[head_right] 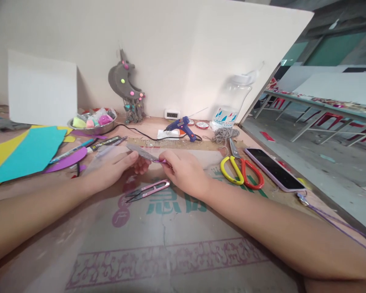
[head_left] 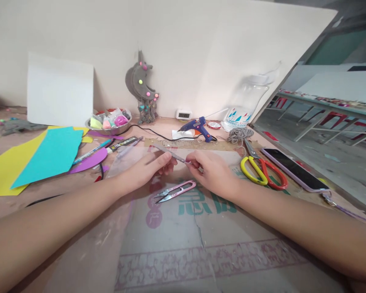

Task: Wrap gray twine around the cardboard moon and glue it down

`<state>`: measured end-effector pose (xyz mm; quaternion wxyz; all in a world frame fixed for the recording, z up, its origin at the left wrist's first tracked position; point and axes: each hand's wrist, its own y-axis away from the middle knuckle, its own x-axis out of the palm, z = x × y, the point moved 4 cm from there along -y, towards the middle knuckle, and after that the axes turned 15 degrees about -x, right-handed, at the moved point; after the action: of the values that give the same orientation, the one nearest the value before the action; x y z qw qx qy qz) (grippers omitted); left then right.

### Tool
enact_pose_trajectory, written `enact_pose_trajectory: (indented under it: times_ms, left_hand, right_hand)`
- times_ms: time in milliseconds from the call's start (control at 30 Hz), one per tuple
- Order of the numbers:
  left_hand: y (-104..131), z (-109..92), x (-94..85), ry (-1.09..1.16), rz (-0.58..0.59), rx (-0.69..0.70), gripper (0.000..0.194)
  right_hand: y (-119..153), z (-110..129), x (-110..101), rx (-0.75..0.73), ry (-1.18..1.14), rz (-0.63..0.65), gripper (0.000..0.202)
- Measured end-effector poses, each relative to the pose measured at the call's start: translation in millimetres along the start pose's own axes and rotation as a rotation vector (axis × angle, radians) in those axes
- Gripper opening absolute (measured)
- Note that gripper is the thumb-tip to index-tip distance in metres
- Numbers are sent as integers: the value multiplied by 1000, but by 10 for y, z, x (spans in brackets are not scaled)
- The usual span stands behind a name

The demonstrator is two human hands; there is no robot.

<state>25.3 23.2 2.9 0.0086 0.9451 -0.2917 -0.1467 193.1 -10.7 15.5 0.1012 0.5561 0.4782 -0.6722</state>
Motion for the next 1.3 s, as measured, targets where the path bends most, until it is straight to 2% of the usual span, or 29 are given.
enact_pose_trajectory:
  times_ms: [133,233,367,500,867,1100,1300]
  left_hand:
    - [-17,-32,-7,10,-46,-42,33]
    - [-55,16,-18,82,-85,-106,29]
    - [-113,114,-26,243,-106,-180,16]
    - [-150,157,-74,307,-172,-168,14]
    - [-178,203,-133,319,-214,-112,15]
    - [-189,220,-135,324,-216,-120,15]
    - [-183,198,-128,327,-204,-134,22]
  right_hand:
    - [-7,-31,22,11,-4,1,9]
    - [-19,-14,28,-12,-32,23,11]
    - [-18,22,-14,-27,-137,-13,30]
    - [5,6,-39,-2,-215,-89,13]
    - [22,-133,48,238,-426,-127,5]
    - [14,-115,35,203,-452,-120,1]
    - [9,-119,5,180,-464,-96,11]
